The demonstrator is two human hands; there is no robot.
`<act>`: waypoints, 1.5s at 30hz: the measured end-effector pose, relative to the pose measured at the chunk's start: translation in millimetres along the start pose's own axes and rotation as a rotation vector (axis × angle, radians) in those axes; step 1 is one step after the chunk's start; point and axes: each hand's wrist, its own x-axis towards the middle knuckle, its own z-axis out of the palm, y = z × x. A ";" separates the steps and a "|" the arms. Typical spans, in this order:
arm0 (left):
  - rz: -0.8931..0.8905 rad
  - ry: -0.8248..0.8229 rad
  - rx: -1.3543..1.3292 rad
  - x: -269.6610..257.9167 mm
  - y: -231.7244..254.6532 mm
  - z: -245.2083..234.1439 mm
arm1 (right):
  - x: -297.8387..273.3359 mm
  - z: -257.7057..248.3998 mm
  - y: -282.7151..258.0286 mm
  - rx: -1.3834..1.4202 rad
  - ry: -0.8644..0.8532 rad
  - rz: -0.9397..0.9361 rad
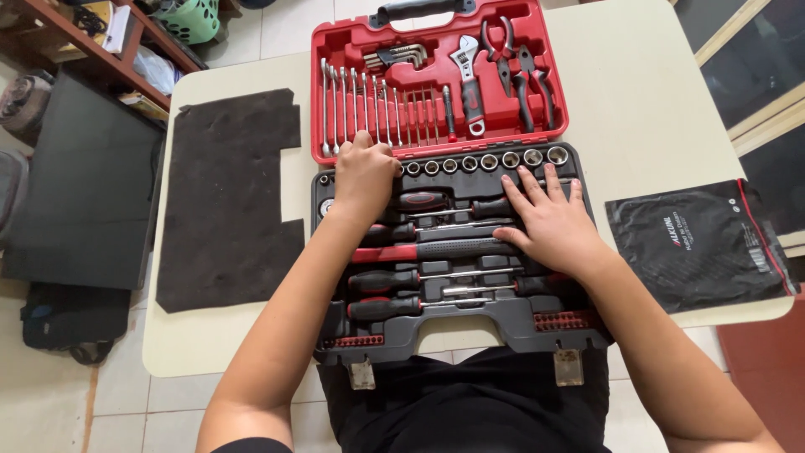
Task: The person organizes a red and black toolbox by placing a screwdriver, adjustable wrench, and two pliers into their designated slots. They then close the toolbox with a black foam cover.
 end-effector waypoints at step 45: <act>0.083 0.125 -0.090 11.2 37.6 6.0 | 0.1 8.4 0.5 0.028 0.052 -0.013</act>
